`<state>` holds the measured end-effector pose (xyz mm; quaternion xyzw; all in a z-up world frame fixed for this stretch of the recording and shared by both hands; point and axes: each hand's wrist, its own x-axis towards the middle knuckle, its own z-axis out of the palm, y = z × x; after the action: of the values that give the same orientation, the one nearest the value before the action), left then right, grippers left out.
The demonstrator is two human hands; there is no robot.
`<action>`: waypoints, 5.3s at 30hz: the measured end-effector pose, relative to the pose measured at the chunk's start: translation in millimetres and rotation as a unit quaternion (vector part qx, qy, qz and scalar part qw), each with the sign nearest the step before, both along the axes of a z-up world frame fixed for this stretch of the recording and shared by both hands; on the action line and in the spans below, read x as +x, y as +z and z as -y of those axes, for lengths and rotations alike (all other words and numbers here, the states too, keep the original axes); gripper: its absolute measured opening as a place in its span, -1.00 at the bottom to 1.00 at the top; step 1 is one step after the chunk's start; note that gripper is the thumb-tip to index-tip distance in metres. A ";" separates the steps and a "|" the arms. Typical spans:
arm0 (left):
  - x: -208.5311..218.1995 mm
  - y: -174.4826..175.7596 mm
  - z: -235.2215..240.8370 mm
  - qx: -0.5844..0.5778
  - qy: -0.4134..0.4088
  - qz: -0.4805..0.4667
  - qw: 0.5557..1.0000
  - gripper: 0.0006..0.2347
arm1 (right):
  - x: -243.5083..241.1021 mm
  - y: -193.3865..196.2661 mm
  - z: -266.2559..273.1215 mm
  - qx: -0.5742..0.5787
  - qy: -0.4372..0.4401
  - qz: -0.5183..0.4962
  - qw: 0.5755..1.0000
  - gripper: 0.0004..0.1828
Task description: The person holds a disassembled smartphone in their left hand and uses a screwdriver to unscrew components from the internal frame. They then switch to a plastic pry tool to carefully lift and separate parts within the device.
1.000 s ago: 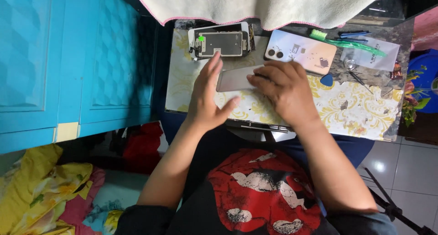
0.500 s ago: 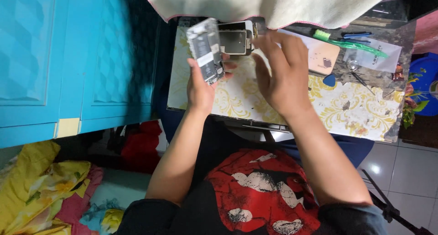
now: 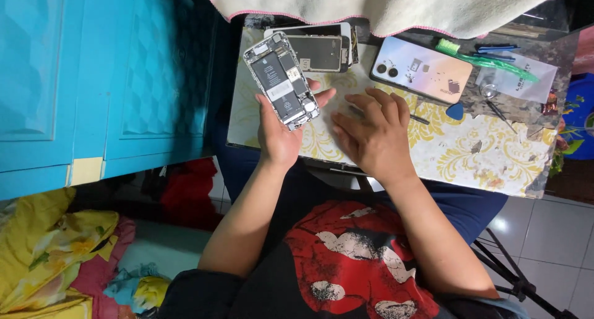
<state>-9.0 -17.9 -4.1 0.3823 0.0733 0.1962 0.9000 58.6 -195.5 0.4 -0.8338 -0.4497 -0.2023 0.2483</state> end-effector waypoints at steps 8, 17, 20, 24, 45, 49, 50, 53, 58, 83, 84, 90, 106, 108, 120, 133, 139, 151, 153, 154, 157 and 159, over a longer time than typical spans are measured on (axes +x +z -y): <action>0.5 3.8 5.7 0.032 0.003 0.038 0.999 -0.40 | 0.6 -2.3 6.5 0.010 -0.044 -0.015 0.999 -0.86; 2.4 -17.9 2.4 0.055 0.027 0.011 0.998 -0.42 | 2.1 -8.2 13.0 0.006 -0.131 -0.005 0.991 -0.93; 4.2 -21.7 0.9 0.056 0.022 -0.002 0.998 -0.41 | 3.3 -8.4 10.2 0.026 -0.115 -0.001 0.993 -0.94; 1.9 -21.0 0.3 0.056 0.012 -0.016 0.998 -0.40 | 0.3 -11.1 13.7 0.052 -0.091 0.000 0.995 -0.94; -1.8 -10.1 5.2 0.046 0.003 -0.038 0.998 -0.43 | -21.0 10.1 43.9 -0.058 -0.207 0.020 0.976 -0.84; 5.1 -3.2 10.6 0.054 -0.002 -0.024 0.998 -0.43 | -17.3 10.3 44.0 -0.048 -0.212 0.000 0.976 -0.84; 5.1 -5.9 12.7 0.047 -0.005 -0.026 0.999 -0.43 | -16.1 12.8 45.1 -0.014 -0.189 -0.032 0.981 -0.91; 6.3 -20.8 15.6 0.038 -0.011 -0.029 0.999 -0.41 | -17.4 26.9 36.5 0.071 -0.130 -0.118 0.982 -0.91; 9.1 -30.1 13.9 0.043 0.001 -0.009 0.999 -0.42 | -25.9 42.8 21.9 0.205 -0.038 -0.310 0.928 -0.87; 3.2 -7.7 15.7 0.177 0.007 -0.007 0.984 -0.73 | -19.2 48.4 16.9 0.245 -0.019 -0.256 0.935 -0.94; 3.4 -5.2 15.7 0.182 0.005 -0.005 0.983 -0.73 | -18.9 45.2 17.9 0.249 -0.022 -0.257 0.934 -0.92; 4.4 -8.2 15.5 0.205 -0.007 -0.001 0.979 -0.68 | -21.3 40.6 21.9 0.256 -0.035 -0.255 0.932 -0.93; 5.2 -21.8 18.2 0.199 0.013 -0.005 0.980 -0.78 | -22.1 39.7 12.2 0.227 0.007 -0.141 0.964 -0.92; 4.8 -18.0 19.0 0.210 0.019 -0.007 0.977 -0.78 | -22.3 37.7 11.5 0.224 0.006 -0.133 0.965 -0.92; 6.9 -19.7 19.5 0.239 0.030 0.001 0.971 -0.78 | -21.4 35.6 6.9 0.208 0.008 -0.125 0.970 -0.94; 7.6 -23.1 21.4 0.238 0.032 -0.005 0.971 -0.77 | -21.8 37.7 4.6 0.197 0.004 -0.126 0.972 -0.90; 8.2 -20.4 19.9 0.240 0.038 -0.012 0.970 -0.77 | -19.2 46.2 -0.5 0.184 -0.003 -0.106 0.977 -0.86; 3.8 -6.3 22.1 0.377 0.098 -0.161 0.907 -0.67 | -10.2 54.8 -31.8 0.140 -0.008 -0.102 0.985 -0.73; 4.5 -5.9 20.0 0.365 0.105 -0.176 0.908 -0.65 | -10.5 49.1 -38.5 0.192 0.020 -0.119 0.974 -0.67; 5.6 -2.5 20.0 0.368 0.108 -0.173 0.907 -0.65 | -10.1 42.8 -38.9 0.196 0.022 -0.116 0.973 -0.67; 9.2 5.4 21.1 0.376 0.110 -0.190 0.900 -0.64 | -4.9 23.8 -39.7 0.258 0.037 -0.142 0.955 -0.68; 9.8 8.9 23.1 0.365 0.104 -0.175 0.909 -0.74 | 1.8 11.8 -39.7 0.299 0.024 -0.069 0.951 -0.53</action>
<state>0.9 -41.0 4.8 0.7023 0.1922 0.2322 0.6450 60.5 -155.8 12.3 -0.7220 -0.3702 -0.2637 0.5216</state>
